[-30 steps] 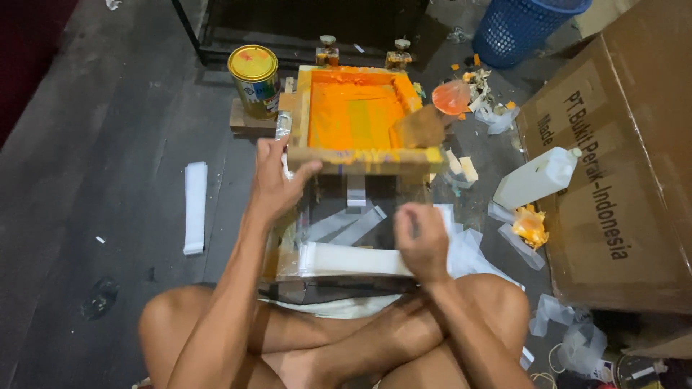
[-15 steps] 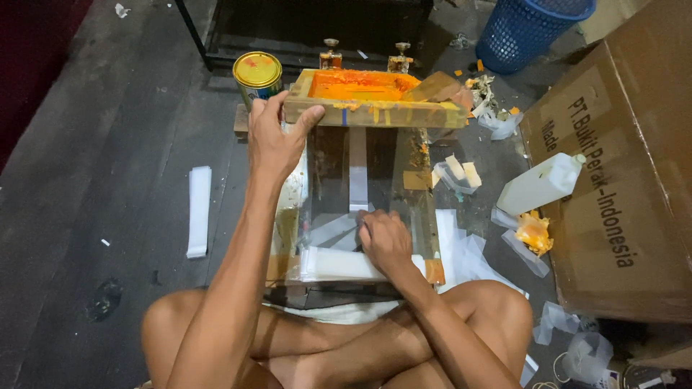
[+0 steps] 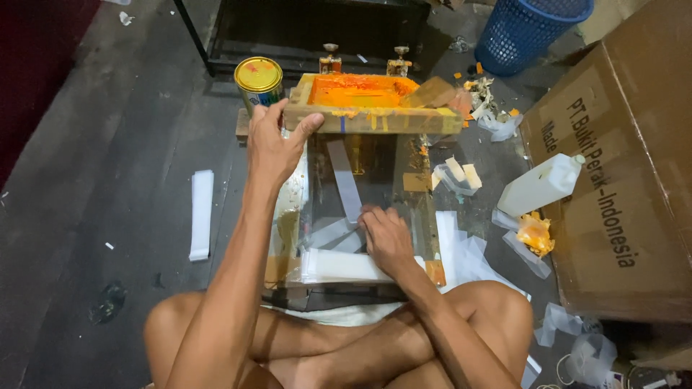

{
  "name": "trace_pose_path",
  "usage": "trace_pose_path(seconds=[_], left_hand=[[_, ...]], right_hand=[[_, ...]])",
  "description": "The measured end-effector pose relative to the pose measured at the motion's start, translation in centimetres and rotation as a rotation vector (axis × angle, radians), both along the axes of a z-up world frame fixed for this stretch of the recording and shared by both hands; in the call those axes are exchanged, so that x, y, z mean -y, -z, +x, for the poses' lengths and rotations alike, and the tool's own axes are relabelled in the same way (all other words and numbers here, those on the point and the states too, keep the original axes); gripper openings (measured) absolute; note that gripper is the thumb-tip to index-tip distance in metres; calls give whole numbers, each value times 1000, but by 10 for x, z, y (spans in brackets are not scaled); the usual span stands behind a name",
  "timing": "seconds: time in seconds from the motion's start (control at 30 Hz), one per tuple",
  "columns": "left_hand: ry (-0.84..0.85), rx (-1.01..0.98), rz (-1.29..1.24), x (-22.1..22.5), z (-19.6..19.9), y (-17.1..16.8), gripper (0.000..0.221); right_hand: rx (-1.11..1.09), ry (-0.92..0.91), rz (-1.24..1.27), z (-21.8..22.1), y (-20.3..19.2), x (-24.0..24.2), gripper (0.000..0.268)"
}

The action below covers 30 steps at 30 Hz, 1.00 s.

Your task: Manually screen printing orange ink onto white ribbon strips using a screen frame and squeegee while sitting on the floor.

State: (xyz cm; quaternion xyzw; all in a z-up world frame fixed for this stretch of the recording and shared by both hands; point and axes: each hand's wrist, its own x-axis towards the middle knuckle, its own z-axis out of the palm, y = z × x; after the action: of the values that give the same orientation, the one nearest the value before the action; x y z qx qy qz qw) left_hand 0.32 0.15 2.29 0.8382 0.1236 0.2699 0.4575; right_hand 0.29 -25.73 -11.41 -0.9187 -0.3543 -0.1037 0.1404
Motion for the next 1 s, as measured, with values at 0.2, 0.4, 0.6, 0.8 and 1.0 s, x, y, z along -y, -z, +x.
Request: trace_pose_path(seconds=[0.2, 0.4, 0.6, 0.8, 1.0], left_hand=[[67, -87, 130, -2, -28, 22, 70], [84, -288, 195, 15, -62, 69, 78], [57, -380, 177, 23, -74, 113, 82], [31, -401, 203, 24, -77, 153, 81], [-29, -195, -167, -31, -110, 148, 30]], right_hand=[[195, -218, 620, -14, -47, 33, 11], [172, -152, 855, -10, -96, 41, 13], [164, -140, 994, -12, -124, 23, 13], [224, -151, 1059, -10, -134, -17, 13], [10, -238, 1147, -17, -114, -90, 10]])
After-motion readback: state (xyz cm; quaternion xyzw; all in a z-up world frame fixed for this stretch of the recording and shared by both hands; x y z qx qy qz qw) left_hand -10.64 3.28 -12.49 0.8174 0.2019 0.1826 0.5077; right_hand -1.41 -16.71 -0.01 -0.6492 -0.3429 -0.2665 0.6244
